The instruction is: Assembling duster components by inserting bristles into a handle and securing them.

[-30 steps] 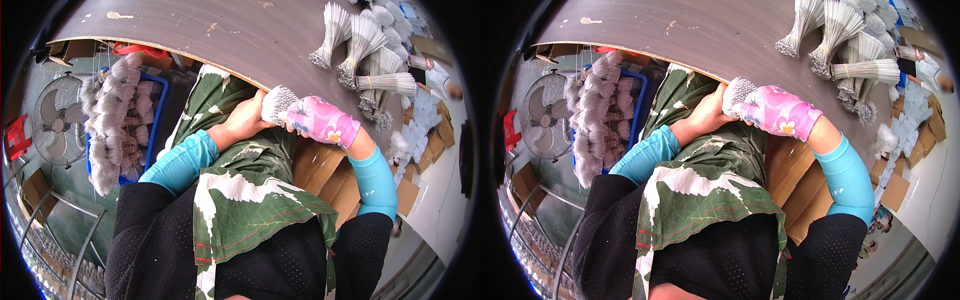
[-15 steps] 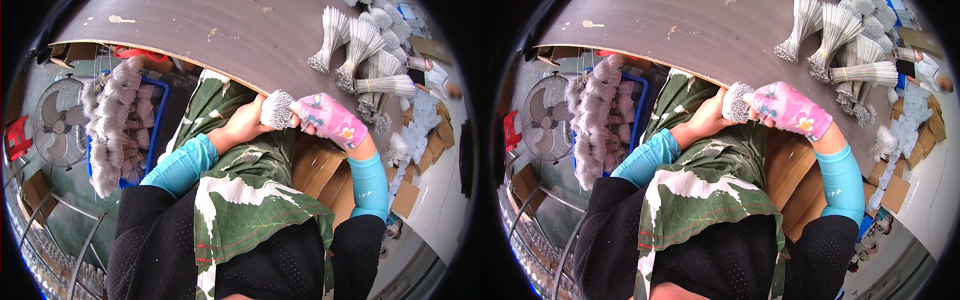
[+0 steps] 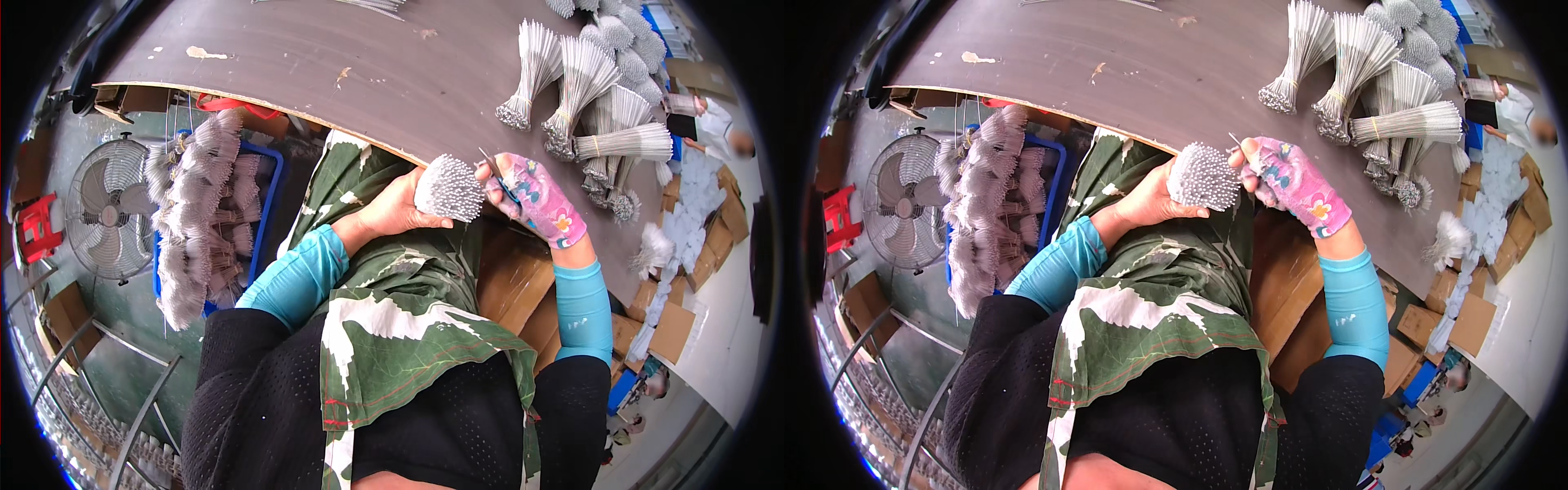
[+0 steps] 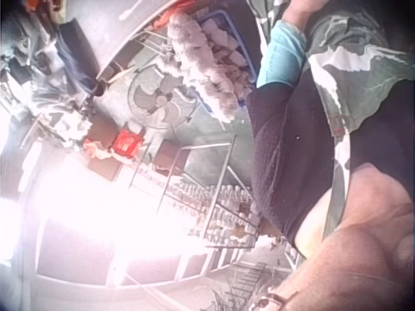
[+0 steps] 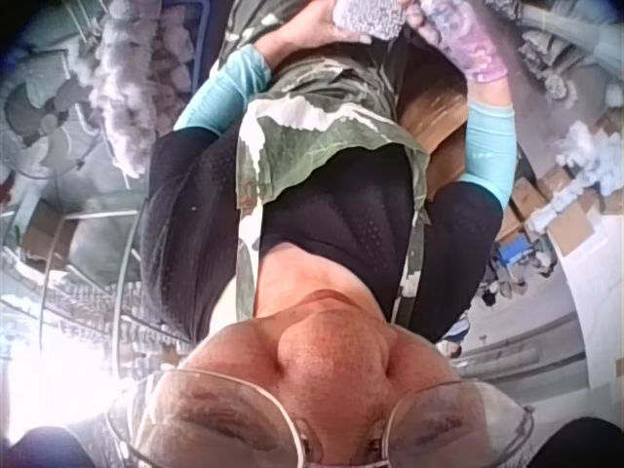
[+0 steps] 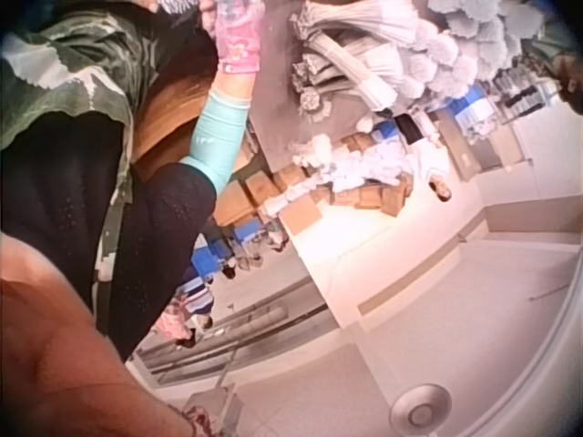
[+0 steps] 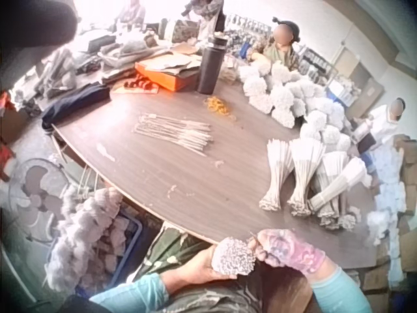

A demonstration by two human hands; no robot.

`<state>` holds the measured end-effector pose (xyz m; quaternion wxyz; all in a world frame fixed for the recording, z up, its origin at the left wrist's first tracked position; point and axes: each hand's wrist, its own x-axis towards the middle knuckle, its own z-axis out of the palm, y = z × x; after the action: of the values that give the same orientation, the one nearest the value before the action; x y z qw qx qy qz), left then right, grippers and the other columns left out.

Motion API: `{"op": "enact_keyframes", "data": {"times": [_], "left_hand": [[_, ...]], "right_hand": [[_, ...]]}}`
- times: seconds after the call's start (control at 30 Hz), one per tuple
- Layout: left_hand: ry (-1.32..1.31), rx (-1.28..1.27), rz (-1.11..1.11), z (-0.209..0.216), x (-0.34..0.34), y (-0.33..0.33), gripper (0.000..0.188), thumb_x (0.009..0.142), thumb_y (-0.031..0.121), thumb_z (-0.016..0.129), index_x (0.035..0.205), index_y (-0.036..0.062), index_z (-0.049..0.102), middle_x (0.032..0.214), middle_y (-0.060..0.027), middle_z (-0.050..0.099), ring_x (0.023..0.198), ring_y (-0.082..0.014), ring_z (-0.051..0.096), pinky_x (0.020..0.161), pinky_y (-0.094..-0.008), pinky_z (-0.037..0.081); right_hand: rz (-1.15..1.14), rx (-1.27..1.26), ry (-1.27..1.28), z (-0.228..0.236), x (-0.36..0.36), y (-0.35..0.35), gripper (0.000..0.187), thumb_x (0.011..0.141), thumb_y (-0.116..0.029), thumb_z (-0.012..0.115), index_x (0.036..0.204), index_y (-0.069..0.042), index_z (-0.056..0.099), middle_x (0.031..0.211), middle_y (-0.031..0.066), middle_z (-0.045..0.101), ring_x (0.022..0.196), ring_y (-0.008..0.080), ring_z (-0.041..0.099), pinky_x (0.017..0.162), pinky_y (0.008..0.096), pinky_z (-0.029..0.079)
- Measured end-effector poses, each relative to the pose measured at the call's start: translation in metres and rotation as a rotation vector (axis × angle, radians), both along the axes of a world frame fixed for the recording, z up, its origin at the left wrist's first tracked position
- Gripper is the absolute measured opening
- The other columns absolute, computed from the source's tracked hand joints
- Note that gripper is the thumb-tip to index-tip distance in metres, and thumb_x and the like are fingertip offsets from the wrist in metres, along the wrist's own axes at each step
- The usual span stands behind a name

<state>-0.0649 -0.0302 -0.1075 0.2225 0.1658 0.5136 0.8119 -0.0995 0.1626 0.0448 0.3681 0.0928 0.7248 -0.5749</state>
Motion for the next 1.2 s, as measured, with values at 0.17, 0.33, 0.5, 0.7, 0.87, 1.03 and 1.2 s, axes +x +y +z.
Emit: {"op": "enact_keyframes", "data": {"times": [0.17, 0.33, 0.5, 0.7, 0.87, 1.03, 1.2], "left_hand": [[0.105, -0.275, -0.028, 0.002, -0.004, -0.003, 0.068, 0.06, 0.018, 0.086, 0.115, -0.0012, 0.052, 0.107, -0.013, 0.063, 0.101, -0.0213, 0.061, 0.092, -0.0329, 0.046], [0.122, -0.285, -0.053, 0.005, -0.006, -0.004, 0.058, 0.061, 0.014, 0.084, 0.11, 0.0011, 0.056, 0.1, -0.0107, 0.066, 0.095, -0.0202, 0.063, 0.087, -0.0328, 0.048], [0.104, -0.264, -0.046, 0.011, -0.007, -0.006, 0.05, 0.062, 0.011, 0.081, 0.106, 0.0029, 0.059, 0.094, -0.01, 0.067, 0.09, -0.0194, 0.063, 0.084, -0.0323, 0.049], [0.065, -0.19, -0.005, 0.0, -0.001, -0.002, 0.051, 0.063, 0.012, 0.081, 0.107, 0.0026, 0.057, 0.097, -0.0104, 0.066, 0.091, -0.0201, 0.064, 0.085, -0.0321, 0.048], [0.116, -0.219, -0.026, 0.0, -0.001, -0.005, 0.05, 0.066, 0.011, 0.081, 0.108, 0.0024, 0.057, 0.098, -0.011, 0.066, 0.093, -0.0211, 0.064, 0.086, -0.0331, 0.048], [0.076, -0.192, -0.034, 0.005, -0.005, -0.004, 0.048, 0.066, 0.011, 0.08, 0.107, 0.0025, 0.057, 0.097, -0.0115, 0.066, 0.093, -0.022, 0.064, 0.086, -0.0328, 0.048], [0.117, -0.216, -0.001, 0.007, -0.007, -0.01, 0.048, 0.068, 0.012, 0.08, 0.11, 0.0026, 0.058, 0.099, -0.0101, 0.067, 0.093, -0.0189, 0.063, 0.086, -0.032, 0.047]], "right_hand": [[-0.101, 0.071, 0.156, -0.002, -0.001, -0.018, 0.018, 0.094, -0.019, 0.054, 0.101, -0.005, 0.061, 0.069, -0.004, 0.052, 0.053, 0.0016, 0.04, 0.046, 0.0167, 0.029], [-0.151, 0.006, 0.167, -0.011, -0.004, -0.029, 0.016, 0.092, -0.016, 0.058, 0.102, -0.004, 0.061, 0.074, -0.0028, 0.055, 0.06, 0.0018, 0.046, 0.053, 0.0174, 0.037], [0.118, 0.095, 0.394, 0.001, -0.003, -0.04, 0.016, 0.091, -0.014, 0.06, 0.098, 0.0, 0.061, 0.085, -0.0031, 0.058, 0.082, 0.0036, 0.05, 0.074, 0.0206, 0.043], [0.408, 0.18, 0.004, 0.044, -0.008, -0.032, 0.027, 0.094, -0.028, 0.052, 0.093, -0.003, 0.062, 0.074, 0.0001, 0.056, 0.064, 0.0115, 0.051, 0.059, 0.0274, 0.042], [0.788, 0.409, 0.45, 0.035, -0.008, -0.037, 0.025, 0.09, -0.024, 0.055, 0.091, 0.0, 0.062, 0.074, 0.0166, 0.058, 0.065, 0.0344, 0.052, 0.061, 0.0383, 0.043], [0.95, 0.677, 0.448, 0.033, -0.017, -0.049, 0.027, 0.087, -0.027, 0.058, 0.084, -0.001, 0.065, 0.071, 0.0193, 0.06, 0.069, 0.037, 0.057, 0.067, 0.0425, 0.044], [1.025, 0.679, 0.439, 0.039, -0.028, -0.068, 0.03, 0.085, -0.031, 0.058, 0.084, -0.002, 0.066, 0.078, 0.0203, 0.062, 0.075, 0.0377, 0.06, 0.068, 0.0439, 0.046]]}}
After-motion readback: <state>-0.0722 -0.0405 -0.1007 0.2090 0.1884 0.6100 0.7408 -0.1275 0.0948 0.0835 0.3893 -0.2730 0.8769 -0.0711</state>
